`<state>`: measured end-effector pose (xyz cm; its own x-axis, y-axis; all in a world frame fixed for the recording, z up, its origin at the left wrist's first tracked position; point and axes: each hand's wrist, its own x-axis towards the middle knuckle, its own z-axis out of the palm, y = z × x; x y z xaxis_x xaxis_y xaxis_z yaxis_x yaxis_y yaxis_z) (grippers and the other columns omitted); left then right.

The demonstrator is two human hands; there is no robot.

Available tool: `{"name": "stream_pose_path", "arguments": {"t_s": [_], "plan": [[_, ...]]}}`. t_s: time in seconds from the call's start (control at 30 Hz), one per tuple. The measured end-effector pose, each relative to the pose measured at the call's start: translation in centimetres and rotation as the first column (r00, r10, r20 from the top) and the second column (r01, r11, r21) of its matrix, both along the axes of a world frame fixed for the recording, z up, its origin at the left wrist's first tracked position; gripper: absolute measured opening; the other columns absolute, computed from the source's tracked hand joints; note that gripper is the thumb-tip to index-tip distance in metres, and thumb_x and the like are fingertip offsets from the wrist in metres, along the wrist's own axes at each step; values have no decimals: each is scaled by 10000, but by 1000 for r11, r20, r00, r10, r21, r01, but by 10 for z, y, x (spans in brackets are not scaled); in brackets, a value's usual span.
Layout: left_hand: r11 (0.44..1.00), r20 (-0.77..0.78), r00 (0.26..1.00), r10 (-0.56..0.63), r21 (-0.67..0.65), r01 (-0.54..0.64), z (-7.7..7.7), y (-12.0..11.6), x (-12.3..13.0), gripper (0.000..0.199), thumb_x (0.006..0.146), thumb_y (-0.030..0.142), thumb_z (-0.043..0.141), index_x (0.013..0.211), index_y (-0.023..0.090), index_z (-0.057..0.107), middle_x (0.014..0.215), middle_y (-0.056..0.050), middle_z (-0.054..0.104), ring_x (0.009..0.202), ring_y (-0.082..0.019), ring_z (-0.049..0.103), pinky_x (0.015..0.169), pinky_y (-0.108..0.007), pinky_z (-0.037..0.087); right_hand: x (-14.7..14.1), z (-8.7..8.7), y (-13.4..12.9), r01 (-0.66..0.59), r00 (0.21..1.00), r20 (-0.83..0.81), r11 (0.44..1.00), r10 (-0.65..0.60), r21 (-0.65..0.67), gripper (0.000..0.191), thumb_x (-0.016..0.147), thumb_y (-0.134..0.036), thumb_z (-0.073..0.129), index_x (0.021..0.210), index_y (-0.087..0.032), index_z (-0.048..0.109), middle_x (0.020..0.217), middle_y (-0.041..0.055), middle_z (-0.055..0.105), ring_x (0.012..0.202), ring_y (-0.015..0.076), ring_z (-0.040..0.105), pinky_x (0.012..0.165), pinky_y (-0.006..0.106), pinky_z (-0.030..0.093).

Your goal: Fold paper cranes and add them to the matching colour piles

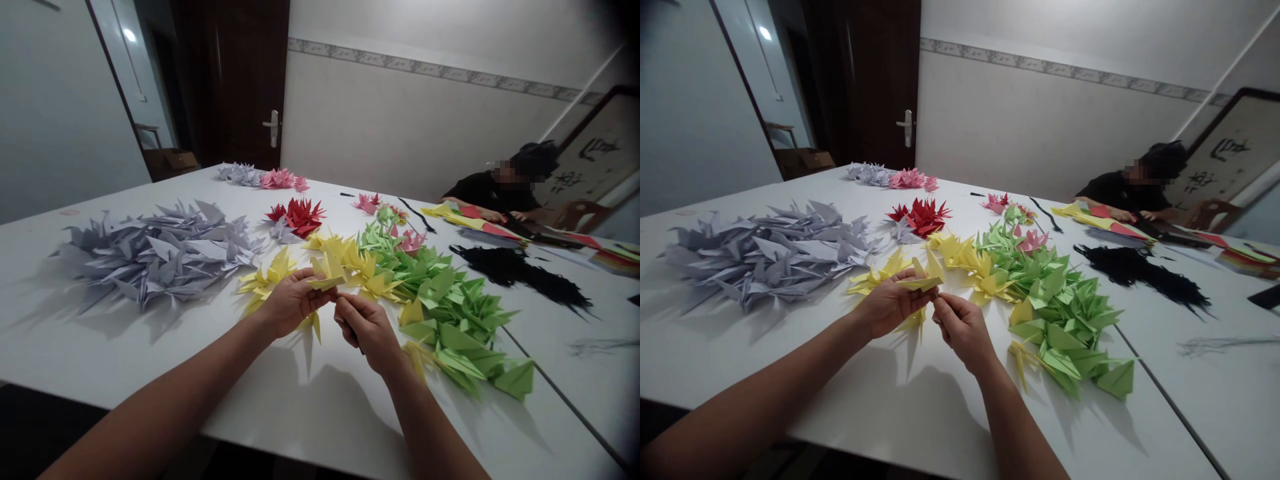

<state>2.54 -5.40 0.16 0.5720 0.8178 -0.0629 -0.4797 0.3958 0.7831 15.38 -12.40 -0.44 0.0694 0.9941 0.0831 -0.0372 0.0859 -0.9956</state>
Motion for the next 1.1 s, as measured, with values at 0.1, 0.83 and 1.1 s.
{"name": "stream_pose_path", "arguments": {"t_s": [0.1, 0.83, 1.1], "plan": [[999, -31, 999, 35, -1, -35, 2, 2, -1, 98, 673, 150, 670, 713, 155, 581, 732, -24, 666, 692, -119, 657, 710, -242, 533, 5, -2, 2, 3, 1000, 30, 1000, -3, 13, 326, 741, -477, 629, 698, -157, 584, 509, -67, 407, 367, 33, 299, 328, 178, 212], [384, -389, 529, 754, 915, 126, -7, 30, -27, 358, 686, 93, 496, 1012, 170, 623, 1028, -61, 664, 978, -185, 611, 853, -313, 496, 81, -40, 28, 527, 271, 877, 823, -398, 211, 177, 747, -229, 533, 820, -173, 685, 759, 90, 695, 638, 196, 590, 546, 258, 332], [11, -30, 572, 820, 999, 37, 2, 15, -22, 229, 769, 155, 575, 989, 163, 640, 1087, -113, 624, 1075, -226, 551, 956, -437, 428, 62, -29, 23, 451, 701, 402, 803, -589, 391, 261, 749, -389, 609, 813, -142, 663, 725, 50, 655, 638, 163, 587, 609, 273, 452]]}}
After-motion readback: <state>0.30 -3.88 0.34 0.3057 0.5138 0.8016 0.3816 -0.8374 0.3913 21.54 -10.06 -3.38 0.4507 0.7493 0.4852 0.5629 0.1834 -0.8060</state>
